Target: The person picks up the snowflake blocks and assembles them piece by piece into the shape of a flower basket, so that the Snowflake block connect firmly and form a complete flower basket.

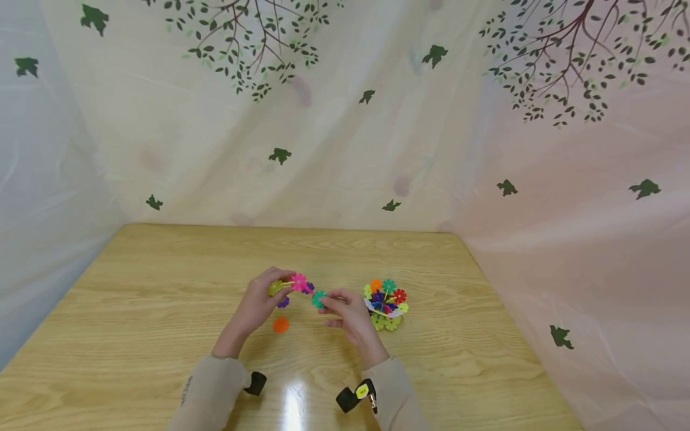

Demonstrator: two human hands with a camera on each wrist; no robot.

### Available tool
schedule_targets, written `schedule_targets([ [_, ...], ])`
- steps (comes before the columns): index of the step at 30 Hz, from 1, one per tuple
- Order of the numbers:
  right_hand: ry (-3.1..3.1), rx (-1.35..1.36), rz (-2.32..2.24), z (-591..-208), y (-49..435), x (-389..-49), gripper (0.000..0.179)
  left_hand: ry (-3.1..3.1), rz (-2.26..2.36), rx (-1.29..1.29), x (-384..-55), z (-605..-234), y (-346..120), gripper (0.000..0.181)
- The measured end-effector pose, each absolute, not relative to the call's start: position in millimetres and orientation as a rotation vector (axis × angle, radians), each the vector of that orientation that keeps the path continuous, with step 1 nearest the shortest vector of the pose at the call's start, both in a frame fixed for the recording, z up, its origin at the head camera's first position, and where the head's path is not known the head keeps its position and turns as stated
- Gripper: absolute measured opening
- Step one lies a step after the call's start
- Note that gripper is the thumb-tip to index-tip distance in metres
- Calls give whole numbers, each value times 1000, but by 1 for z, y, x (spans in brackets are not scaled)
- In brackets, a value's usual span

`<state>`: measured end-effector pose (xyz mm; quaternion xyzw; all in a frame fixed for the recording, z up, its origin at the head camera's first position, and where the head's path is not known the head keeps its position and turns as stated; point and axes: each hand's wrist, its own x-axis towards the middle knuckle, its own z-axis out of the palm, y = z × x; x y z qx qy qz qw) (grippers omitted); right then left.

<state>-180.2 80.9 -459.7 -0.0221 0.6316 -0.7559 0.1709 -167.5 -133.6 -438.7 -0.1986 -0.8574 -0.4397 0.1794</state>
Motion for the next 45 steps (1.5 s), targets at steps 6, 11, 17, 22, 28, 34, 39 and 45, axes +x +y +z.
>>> schedule_targets([
  [6, 1774, -75, -2133, -463, 80, -179, 5, -2431, -1270, -569, -167, -440, -133, 30],
  [11, 1755, -68, -2172, -465, 76, -174, 2, -2441, -1324, -579, -167, -441, -131, 28],
  [17, 1697, -75, -2206, -466, 72, -166, 2, -2453, -1381, -635, -167, -443, -134, 27],
  [22, 1694, -110, -2205, -467, 69, -163, 8, -2452, -1372, -686, -169, -444, -137, 27],
  [28, 1650, -16, -2252, -472, 64, -161, 6, -2479, -1353, -722, -169, -441, -137, 27],
  [34, 1607, 9, -2301, -473, 61, -159, 5, -2507, -1315, -744, -169, -438, -136, 26],
  [39, 1590, 18, -2302, -472, 62, -159, 6, -2502, -1332, -777, -170, -438, -137, 27],
  [45, 1622, 16, -2288, -466, 63, -161, 7, -2503, -1396, -784, -171, -439, -139, 31],
])
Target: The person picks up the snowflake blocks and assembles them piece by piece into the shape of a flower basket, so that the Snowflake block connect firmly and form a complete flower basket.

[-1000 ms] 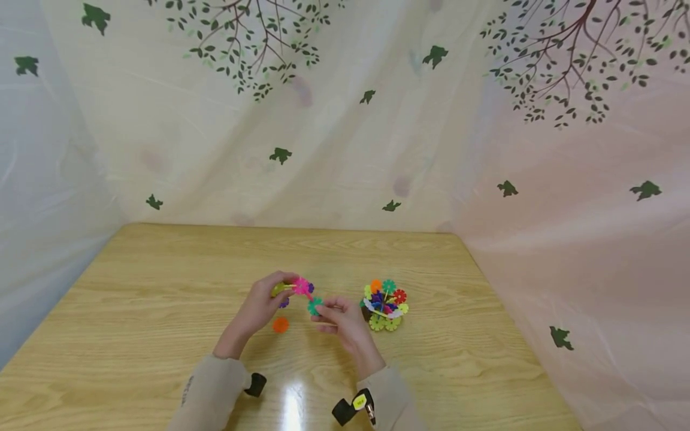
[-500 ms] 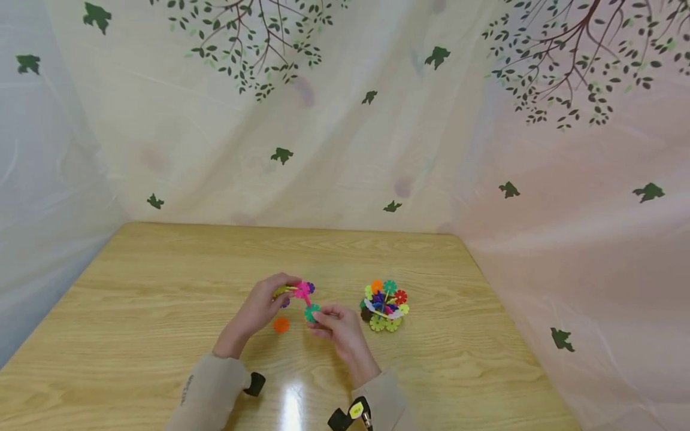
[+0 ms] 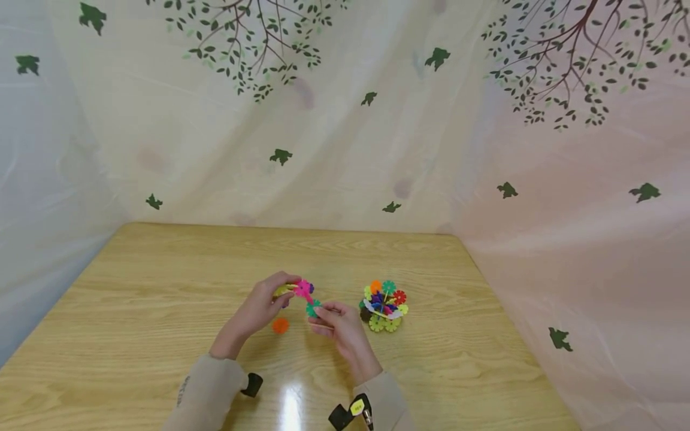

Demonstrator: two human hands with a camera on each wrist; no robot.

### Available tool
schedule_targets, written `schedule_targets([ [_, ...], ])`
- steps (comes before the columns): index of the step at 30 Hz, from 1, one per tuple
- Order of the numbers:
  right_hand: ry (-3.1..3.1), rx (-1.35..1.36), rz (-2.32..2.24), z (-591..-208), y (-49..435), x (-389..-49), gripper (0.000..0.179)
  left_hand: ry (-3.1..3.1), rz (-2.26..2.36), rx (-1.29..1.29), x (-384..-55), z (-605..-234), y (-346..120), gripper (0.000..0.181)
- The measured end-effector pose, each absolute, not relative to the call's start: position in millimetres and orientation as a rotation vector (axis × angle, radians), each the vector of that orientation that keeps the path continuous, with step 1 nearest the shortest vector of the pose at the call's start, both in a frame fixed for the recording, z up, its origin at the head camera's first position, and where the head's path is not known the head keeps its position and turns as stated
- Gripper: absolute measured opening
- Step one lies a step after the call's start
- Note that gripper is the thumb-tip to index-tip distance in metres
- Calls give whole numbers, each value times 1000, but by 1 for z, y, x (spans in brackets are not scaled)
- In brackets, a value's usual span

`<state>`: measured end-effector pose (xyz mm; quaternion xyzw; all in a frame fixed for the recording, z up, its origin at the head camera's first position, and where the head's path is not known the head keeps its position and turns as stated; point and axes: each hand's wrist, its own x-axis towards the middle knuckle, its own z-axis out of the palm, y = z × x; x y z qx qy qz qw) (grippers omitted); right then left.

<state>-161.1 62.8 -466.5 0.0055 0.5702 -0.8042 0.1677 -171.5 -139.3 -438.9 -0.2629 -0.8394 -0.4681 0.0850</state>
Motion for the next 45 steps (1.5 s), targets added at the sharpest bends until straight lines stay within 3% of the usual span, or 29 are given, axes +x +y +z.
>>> schedule_targets([
  [8, 1665, -3, -2251, -465, 64, -160, 13, -2508, -1450, -730, -171, -439, -140, 32],
  [16, 1704, -10, -2220, -468, 66, -160, 11, -2447, -1470, -684, -170, -437, -142, 59],
  [26, 1699, -48, -2248, -471, 68, -161, 9, -2445, -1591, -591, -167, -436, -151, 66],
  [33, 1686, -30, -2305, -472, 75, -162, 1, -2444, -1623, -485, -165, -435, -158, 57],
  [40, 1657, -15, -2374, -474, 79, -163, 8, -2453, -1754, -438, -164, -436, -160, 31],
  [45, 1715, -29, -2342, -475, 84, -164, 10, -2392, -1817, -469, -165, -439, -157, 24],
])
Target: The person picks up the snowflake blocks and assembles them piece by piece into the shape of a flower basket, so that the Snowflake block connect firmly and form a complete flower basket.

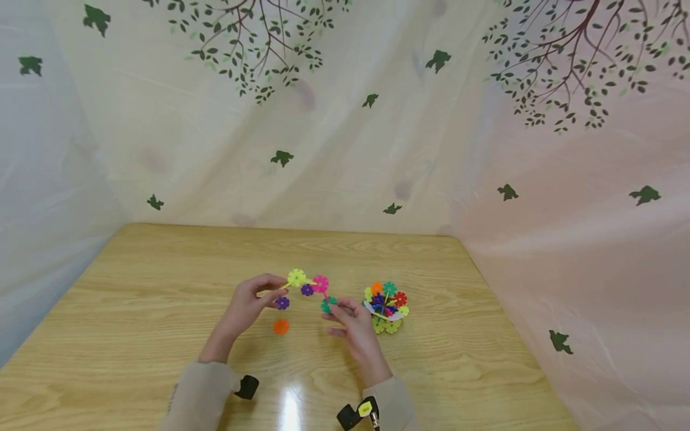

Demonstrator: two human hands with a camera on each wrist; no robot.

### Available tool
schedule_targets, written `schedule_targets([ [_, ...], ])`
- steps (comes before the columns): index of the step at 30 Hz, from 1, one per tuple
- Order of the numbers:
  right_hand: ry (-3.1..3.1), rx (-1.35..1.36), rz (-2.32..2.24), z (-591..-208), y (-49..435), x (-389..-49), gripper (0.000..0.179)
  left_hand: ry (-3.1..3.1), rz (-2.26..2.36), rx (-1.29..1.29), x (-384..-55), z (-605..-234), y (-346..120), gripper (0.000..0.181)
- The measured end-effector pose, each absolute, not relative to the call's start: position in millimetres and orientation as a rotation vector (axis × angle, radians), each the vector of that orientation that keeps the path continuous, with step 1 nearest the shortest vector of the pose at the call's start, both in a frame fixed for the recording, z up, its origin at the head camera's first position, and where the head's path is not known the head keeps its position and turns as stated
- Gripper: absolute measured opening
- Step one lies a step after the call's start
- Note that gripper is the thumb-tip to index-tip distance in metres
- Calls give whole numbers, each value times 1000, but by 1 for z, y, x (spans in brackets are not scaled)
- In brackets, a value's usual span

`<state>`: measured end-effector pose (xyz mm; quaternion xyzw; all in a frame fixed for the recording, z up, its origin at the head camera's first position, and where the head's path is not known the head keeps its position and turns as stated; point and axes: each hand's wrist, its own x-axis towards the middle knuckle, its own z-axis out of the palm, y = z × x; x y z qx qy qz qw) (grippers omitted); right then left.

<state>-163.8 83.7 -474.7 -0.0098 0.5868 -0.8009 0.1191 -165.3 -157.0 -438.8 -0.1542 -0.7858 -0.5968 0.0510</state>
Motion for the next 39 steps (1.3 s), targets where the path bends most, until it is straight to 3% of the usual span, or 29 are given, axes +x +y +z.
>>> schedule_targets([
  [7, 1835, -89, -2202, -476, 87, -165, 4, -2294, -1927, -425, -166, -442, -153, 17],
  [15, 1903, -74, -2111, -473, 86, -168, 19, -2242, -2035, -367, -168, -447, -148, 12],
  [39, 1961, -4, -2090, -471, 89, -170, 21, -2427, -1834, -411, -167, -447, -152, 14],
])
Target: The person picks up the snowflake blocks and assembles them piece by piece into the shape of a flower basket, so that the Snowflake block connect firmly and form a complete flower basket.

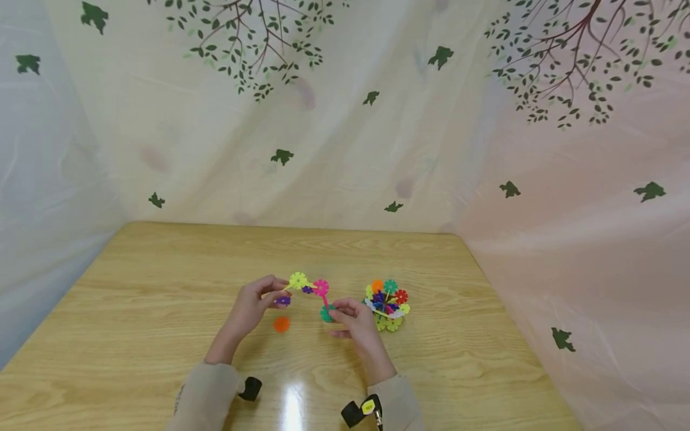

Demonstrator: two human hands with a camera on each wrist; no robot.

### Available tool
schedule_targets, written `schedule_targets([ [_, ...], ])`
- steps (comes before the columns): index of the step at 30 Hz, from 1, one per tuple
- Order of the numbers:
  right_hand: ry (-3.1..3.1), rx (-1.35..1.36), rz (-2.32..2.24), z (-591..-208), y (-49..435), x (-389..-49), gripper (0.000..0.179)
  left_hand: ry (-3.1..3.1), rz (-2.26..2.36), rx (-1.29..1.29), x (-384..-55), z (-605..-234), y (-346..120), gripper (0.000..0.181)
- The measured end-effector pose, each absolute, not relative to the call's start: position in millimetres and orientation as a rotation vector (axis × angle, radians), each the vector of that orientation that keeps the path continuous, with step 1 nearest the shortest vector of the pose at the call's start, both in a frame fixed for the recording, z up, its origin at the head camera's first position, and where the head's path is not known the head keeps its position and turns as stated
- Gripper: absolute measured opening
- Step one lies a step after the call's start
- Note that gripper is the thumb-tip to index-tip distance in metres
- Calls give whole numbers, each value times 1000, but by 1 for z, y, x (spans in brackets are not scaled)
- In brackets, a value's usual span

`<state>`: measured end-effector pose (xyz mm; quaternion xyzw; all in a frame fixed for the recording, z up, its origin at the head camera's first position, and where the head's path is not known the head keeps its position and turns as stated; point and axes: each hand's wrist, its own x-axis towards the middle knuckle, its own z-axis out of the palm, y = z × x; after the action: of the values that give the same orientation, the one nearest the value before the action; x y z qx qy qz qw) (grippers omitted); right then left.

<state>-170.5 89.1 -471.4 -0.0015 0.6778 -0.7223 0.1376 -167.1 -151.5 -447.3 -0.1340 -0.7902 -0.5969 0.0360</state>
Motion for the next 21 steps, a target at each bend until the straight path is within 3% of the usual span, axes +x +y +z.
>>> schedule_targets([
  [21, 1954, -3, -2082, -475, 94, -167, 20, -2398, -1850, -353, -165, -444, -149, 14],
])
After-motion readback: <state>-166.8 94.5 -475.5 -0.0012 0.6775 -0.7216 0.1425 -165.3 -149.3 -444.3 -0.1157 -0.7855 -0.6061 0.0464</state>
